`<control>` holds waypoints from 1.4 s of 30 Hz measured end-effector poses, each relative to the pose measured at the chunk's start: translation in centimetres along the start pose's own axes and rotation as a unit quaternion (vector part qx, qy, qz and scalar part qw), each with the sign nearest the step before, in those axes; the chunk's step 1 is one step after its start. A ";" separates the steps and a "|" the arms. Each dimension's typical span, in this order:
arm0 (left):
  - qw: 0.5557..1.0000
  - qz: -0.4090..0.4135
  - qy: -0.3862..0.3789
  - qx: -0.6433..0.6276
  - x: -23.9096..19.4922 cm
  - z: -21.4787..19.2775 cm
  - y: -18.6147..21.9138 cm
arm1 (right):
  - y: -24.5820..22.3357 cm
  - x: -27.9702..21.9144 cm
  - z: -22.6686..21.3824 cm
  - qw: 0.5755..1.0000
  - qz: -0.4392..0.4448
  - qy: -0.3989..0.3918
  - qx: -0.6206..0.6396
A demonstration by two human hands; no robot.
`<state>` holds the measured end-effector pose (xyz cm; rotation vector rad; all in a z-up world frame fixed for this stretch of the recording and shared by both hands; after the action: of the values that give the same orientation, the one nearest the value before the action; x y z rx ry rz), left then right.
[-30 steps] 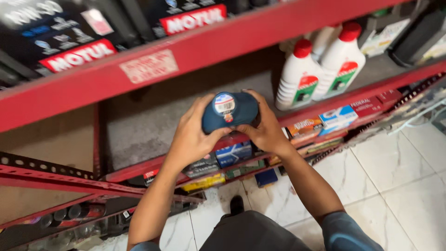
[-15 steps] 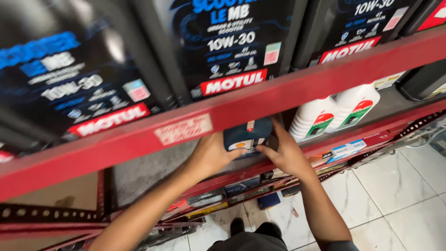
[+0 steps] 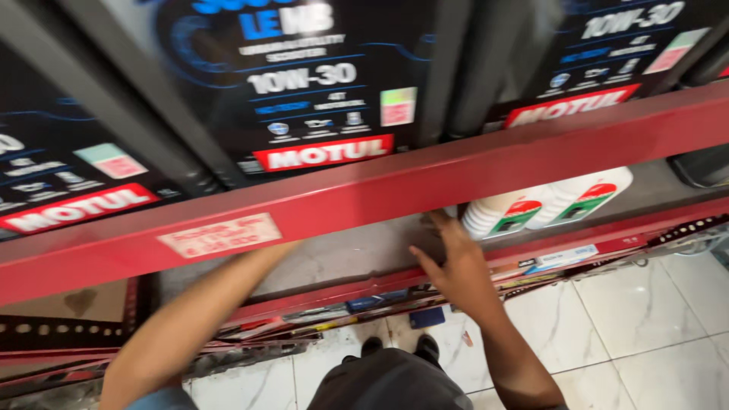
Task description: The person repeatedly picks up white and blue plastic bottles from a glass display case and places them onto a red metal shelf. The person walks back and forth between the case and the shelf, handling the bottles one at a time to restock the inventory.
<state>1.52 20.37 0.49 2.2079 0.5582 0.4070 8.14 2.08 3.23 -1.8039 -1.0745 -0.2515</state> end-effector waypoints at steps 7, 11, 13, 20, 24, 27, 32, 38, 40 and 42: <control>0.998 0.023 0.052 0.035 4.4 0.6 0.3 | 0.9 -0.2 0.5 0.999 0.024 -0.029 -0.013; 0.993 0.038 0.088 0.064 7.7 0.4 0.1 | 0.9 -0.2 0.5 0.999 0.023 -0.036 -0.007; 0.991 0.039 0.104 0.075 8.8 0.2 -0.3 | 0.8 -0.2 0.5 0.999 0.016 -0.038 -0.001; 0.980 0.024 0.168 0.105 10.2 -1.8 -3.4 | 0.9 -0.2 0.7 0.998 0.017 -0.057 0.000; 0.971 0.021 0.205 0.118 10.7 -3.5 -4.8 | 0.9 -0.1 0.8 0.998 0.025 -0.063 0.002; 0.966 0.025 0.222 0.127 11.0 -4.3 -5.4 | 0.6 -0.1 0.7 0.998 0.014 -0.059 -0.008; 0.957 0.037 0.255 0.132 11.7 -5.4 -5.5 | 0.1 -0.1 0.9 0.997 0.008 -0.069 -0.025; 0.944 0.048 0.299 0.133 12.3 -6.4 -5.6 | 0.6 -0.1 1.0 0.996 0.033 -0.079 -0.011; 0.938 0.050 0.315 0.135 12.3 -6.7 -5.5 | 0.7 -0.1 1.1 0.996 0.034 -0.080 -0.006; 0.934 0.053 0.326 0.136 12.1 -6.9 -5.2 | 0.2 -0.1 0.8 0.998 0.005 -0.067 -0.008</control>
<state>7.32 33.96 2.06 2.3510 0.8853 1.2076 8.00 2.67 2.66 -1.8622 -1.1598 -0.1346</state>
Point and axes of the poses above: each hand's wrist, its own x-axis towards the middle knuckle, its own z-axis out of the palm, y = z × x, the point moved 10 cm from there along x, towards the middle knuckle, and after that the axes turned 6 degrees about y, right-handed, at the moved point
